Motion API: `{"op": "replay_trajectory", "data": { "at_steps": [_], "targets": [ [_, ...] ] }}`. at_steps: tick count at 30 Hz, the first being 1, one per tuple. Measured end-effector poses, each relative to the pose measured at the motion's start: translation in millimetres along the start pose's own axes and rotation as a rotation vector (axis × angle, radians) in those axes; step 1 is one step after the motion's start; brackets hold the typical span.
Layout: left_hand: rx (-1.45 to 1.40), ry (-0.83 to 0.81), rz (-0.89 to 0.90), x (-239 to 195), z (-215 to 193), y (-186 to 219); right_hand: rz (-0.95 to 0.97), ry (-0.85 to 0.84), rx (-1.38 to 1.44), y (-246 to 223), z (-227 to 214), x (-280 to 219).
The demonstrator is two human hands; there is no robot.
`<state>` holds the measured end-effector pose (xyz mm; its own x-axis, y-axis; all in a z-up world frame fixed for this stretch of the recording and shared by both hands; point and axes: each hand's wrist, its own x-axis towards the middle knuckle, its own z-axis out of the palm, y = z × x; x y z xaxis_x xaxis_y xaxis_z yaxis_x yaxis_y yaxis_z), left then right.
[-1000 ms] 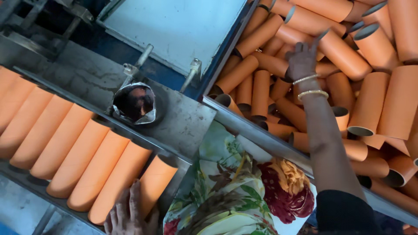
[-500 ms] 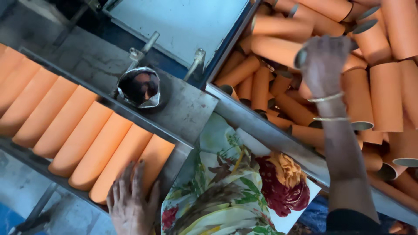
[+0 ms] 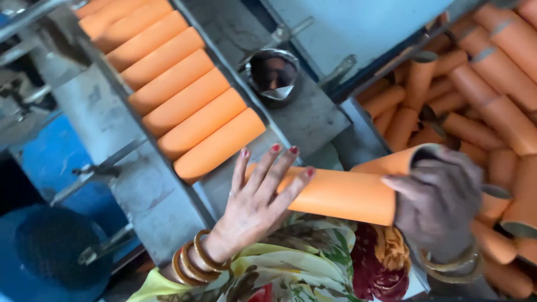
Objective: The person repeatedly picks orange cylindrical objects from a metal tray and places them into a machine's input slot. The person handles the cylinders one at a time, moving them from the tray to the machine throughout the clip.
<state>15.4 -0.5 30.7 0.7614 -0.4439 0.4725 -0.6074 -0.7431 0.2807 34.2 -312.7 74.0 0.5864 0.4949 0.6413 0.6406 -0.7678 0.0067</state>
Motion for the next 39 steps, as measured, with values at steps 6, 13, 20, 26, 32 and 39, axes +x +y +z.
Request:
{"op": "replay_trajectory", "data": {
  "at_steps": [6, 13, 20, 26, 32, 39],
  "targets": [
    [-0.102, -0.114, -0.210, -33, -7, -13, 0.066, 0.033, 0.125, -7, 12, 27],
    [0.070, -0.139, -0.477, -67, 0, -30, 0.186, 0.194, 0.260, 6, 13, 1],
    [0.177, -0.157, -0.472, -72, 17, -38, 0.275, 0.368, 0.563, -14, 29, 8],
    [0.154, -0.132, -0.466, -72, 17, -40, 0.327, 0.371, 0.661, -18, 39, -6],
    [0.200, -0.107, -0.454, -67, 26, -54, 0.553, 0.395, 0.538, 6, 38, -31],
    [0.311, -0.137, -0.503, -57, 34, -90, 0.560, 0.409, 0.548, 44, 29, -59]
  ]
}}
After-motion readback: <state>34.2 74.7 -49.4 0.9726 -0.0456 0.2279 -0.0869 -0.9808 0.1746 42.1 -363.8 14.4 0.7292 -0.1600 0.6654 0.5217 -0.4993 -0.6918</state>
